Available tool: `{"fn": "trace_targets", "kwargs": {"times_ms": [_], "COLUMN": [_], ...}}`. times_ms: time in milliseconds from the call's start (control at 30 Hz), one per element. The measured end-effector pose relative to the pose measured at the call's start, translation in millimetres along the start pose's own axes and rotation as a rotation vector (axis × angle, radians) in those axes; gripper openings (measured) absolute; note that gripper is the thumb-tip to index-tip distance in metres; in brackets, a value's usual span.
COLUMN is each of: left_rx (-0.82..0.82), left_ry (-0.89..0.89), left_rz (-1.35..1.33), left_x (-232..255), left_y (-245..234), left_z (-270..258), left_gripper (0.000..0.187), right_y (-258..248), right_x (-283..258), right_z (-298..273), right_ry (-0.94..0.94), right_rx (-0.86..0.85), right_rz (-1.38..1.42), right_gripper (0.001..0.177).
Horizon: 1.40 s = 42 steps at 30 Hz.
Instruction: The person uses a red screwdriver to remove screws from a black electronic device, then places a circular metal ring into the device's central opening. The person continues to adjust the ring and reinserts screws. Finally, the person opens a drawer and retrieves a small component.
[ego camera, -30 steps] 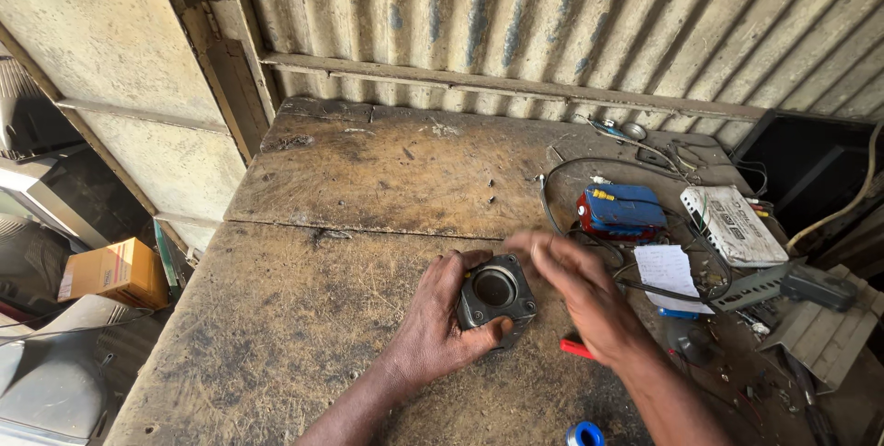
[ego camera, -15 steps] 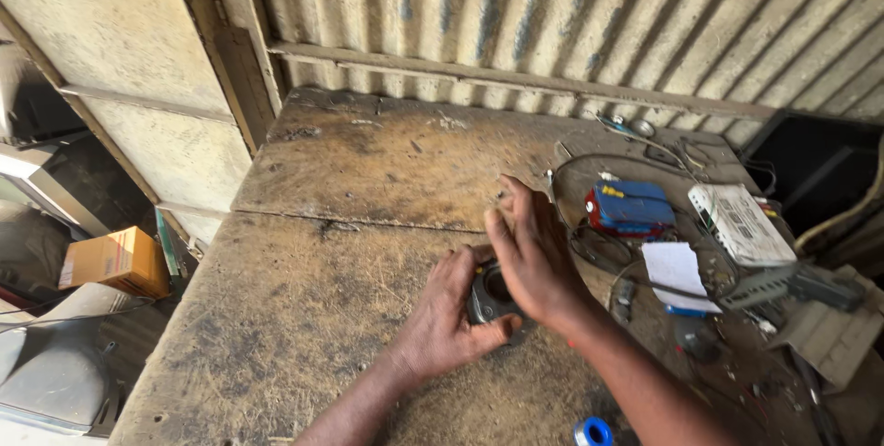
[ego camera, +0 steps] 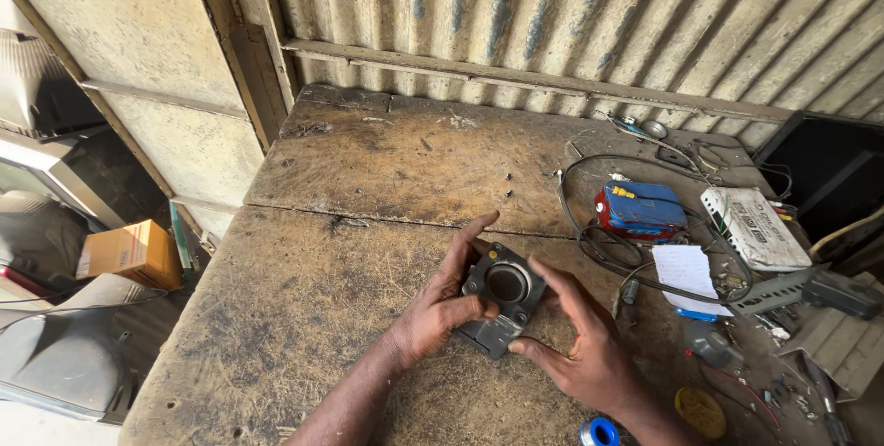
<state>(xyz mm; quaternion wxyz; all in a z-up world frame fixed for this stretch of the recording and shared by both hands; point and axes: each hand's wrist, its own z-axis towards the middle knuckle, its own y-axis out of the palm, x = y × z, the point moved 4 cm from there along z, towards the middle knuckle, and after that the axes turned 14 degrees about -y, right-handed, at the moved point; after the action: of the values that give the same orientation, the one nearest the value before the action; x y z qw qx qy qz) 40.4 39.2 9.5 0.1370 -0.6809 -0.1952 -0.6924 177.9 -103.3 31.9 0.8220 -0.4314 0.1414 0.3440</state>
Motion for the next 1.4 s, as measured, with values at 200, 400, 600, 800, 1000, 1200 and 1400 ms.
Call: {"fn": "trace_targets", "kwargs": {"times_ms": [200, 400, 600, 800, 1000, 1200, 1400], "left_rx": [0.089, 0.348, 0.307, 0.309, 0.299, 0.269, 0.084], "left_ry": [0.044, 0.159, 0.174, 0.141, 0.124, -0.027, 0.040], "left_rz": [0.057, 0.432, 0.506, 0.429, 0.492, 0.567, 0.224], "left_x": [-8.1, 6.5, 4.8, 7.1, 8.3, 1.1, -5.6], "left_y": [5.5, 12.7, 14.1, 15.4, 15.8, 15.7, 12.8], "left_z": [-1.9, -10.2, -10.9, -13.8, -13.4, -7.1, -4.6], "left_gripper": [0.111, 0.152, 0.126, 0.120, 0.106, 0.133, 0.134], "right_y": [6.0, 6.0, 5.7, 5.7, 5.4, 6.5, 5.9], "right_x": [10.0, 8.3, 3.3, -5.3, -10.8, -13.7, 4.6], "right_z": [-3.1, -5.4, -1.4, 3.3, 2.5, 2.4, -2.3], "right_ry": [-0.002, -0.052, -0.041, -0.087, -0.006, -0.063, -0.060], "right_rx": [0.090, 0.082, 0.081, 0.073, 0.036, 0.057, 0.082], "right_rz": [0.036, -0.024, -0.047, -0.164, -0.144, -0.118, -0.094], "right_gripper": [0.090, 0.088, 0.087, 0.084, 0.090, 0.082, 0.083]}}
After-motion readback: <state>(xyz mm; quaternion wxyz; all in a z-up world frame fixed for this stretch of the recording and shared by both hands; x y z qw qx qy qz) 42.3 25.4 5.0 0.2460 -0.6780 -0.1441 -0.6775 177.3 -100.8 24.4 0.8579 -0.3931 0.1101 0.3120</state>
